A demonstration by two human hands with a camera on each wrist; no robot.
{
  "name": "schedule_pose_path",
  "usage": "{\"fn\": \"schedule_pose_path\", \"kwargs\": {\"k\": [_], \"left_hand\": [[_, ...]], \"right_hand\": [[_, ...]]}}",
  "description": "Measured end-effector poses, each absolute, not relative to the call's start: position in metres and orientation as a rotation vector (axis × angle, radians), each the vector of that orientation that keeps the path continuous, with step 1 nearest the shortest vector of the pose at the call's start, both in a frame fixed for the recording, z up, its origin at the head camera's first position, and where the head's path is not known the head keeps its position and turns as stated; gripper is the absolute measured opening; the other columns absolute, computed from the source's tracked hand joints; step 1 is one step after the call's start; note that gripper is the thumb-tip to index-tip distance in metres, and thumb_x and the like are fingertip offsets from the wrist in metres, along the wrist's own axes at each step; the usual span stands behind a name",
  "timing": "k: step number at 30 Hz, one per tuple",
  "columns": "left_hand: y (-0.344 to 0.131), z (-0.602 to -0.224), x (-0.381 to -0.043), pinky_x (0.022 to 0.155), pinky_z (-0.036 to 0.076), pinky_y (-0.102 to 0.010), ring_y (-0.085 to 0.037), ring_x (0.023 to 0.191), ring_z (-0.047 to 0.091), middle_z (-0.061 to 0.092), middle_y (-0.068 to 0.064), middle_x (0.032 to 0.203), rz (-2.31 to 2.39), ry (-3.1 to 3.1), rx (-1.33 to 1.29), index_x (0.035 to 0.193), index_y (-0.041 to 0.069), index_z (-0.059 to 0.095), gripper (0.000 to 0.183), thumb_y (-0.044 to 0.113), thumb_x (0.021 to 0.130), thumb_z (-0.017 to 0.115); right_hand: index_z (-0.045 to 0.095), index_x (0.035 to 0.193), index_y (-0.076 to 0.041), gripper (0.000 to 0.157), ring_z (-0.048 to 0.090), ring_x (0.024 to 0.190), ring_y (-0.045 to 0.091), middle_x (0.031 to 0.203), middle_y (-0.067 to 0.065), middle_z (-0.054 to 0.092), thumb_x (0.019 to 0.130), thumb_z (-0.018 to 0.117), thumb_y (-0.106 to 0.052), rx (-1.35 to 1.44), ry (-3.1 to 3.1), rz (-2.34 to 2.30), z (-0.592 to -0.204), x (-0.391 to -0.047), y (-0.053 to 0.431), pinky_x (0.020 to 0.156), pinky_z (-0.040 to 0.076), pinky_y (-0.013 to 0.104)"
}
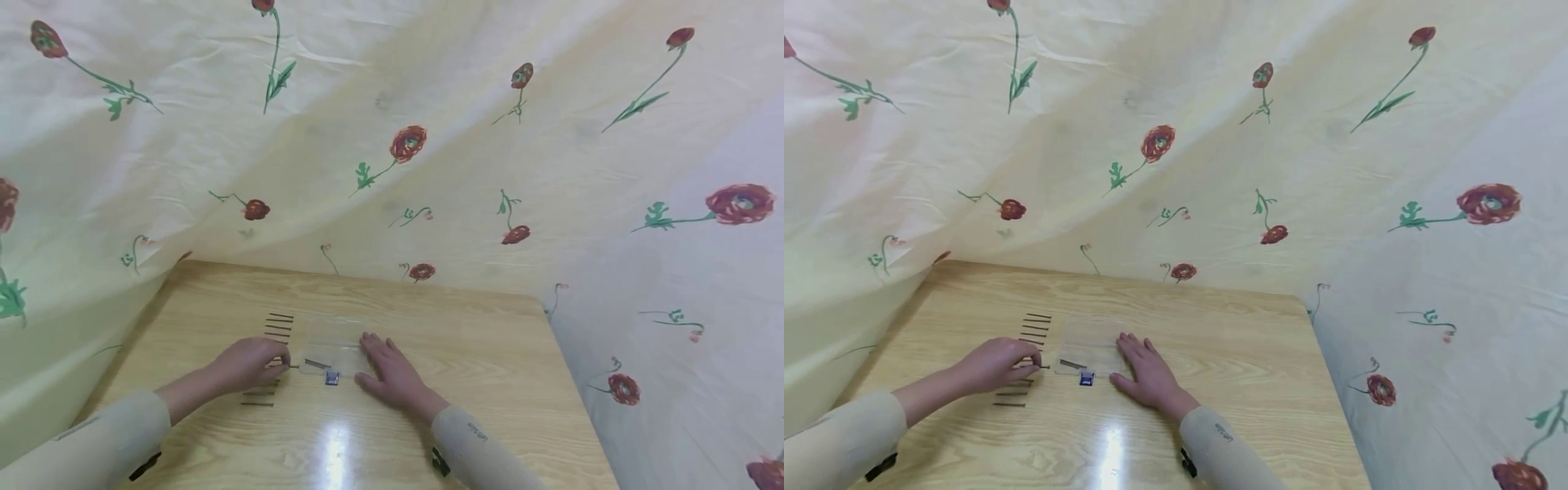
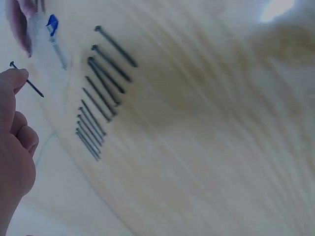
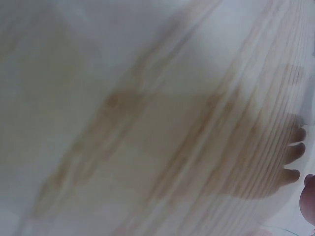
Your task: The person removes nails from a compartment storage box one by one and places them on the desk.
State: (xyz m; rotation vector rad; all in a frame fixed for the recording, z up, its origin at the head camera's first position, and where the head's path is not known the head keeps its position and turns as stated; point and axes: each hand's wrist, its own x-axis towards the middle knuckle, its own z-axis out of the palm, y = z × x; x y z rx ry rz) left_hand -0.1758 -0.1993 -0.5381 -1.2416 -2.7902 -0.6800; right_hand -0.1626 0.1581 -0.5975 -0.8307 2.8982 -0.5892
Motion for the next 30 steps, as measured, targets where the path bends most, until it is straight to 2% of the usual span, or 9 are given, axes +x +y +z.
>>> {"fn": "schedule_pose_path", "kwargs": {"k": [3, 9, 19, 30], "left_hand": [[-0.209, -0.542, -0.168, 0.063, 0.056, -0.025, 0.001, 0.075, 0.065, 0.076, 0.009, 0.089, -0.707, -2.808, -1.24, 0.09, 0.02, 0.076, 0.012, 0.01, 0.092, 0.082], [-0.222, -0.55, -0.152, 0.064, 0.058, -0.024, 0.003, 0.074, 0.064, 0.078, 0.009, 0.089, -0.763, -2.824, -1.25, 0.088, 0.02, 0.078, 0.012, 0.012, 0.088, 0.086], [-0.231, -0.578, -0.123, 0.061, 0.056, -0.02, 0.008, 0.071, 0.059, 0.071, 0.018, 0.082, -0.873, -2.826, -1.244, 0.084, 0.024, 0.075, 0.019, 0.006, 0.086, 0.083], [-0.235, -0.593, -0.115, 0.065, 0.06, -0.025, 0.003, 0.073, 0.064, 0.071, 0.017, 0.081, -0.781, -2.774, -1.104, 0.084, 0.024, 0.074, 0.02, 0.009, 0.083, 0.087]], "right_hand": [[0.033, 0.167, -0.009, 0.08, 0.03, 0.16, 0.026, 0.174, 0.009, 0.03, 0.106, 0.056, -0.056, -0.836, 2.897, -0.605, -0.599, -0.162, 0.158, 0.132, 0.019, 0.049], [0.031, 0.168, -0.01, 0.081, 0.027, 0.161, 0.024, 0.175, 0.005, 0.027, 0.107, 0.054, -0.058, -0.81, 2.899, -0.597, -0.601, -0.166, 0.158, 0.132, 0.016, 0.047], [0.032, 0.167, -0.009, 0.081, 0.029, 0.161, 0.025, 0.174, 0.008, 0.029, 0.107, 0.055, -0.057, -0.816, 2.893, -0.618, -0.601, -0.166, 0.157, 0.132, 0.016, 0.048], [0.031, 0.167, -0.008, 0.081, 0.028, 0.161, 0.026, 0.174, 0.008, 0.029, 0.107, 0.055, -0.056, -0.818, 2.883, -0.622, -0.599, -0.166, 0.156, 0.132, 0.016, 0.049]]}}
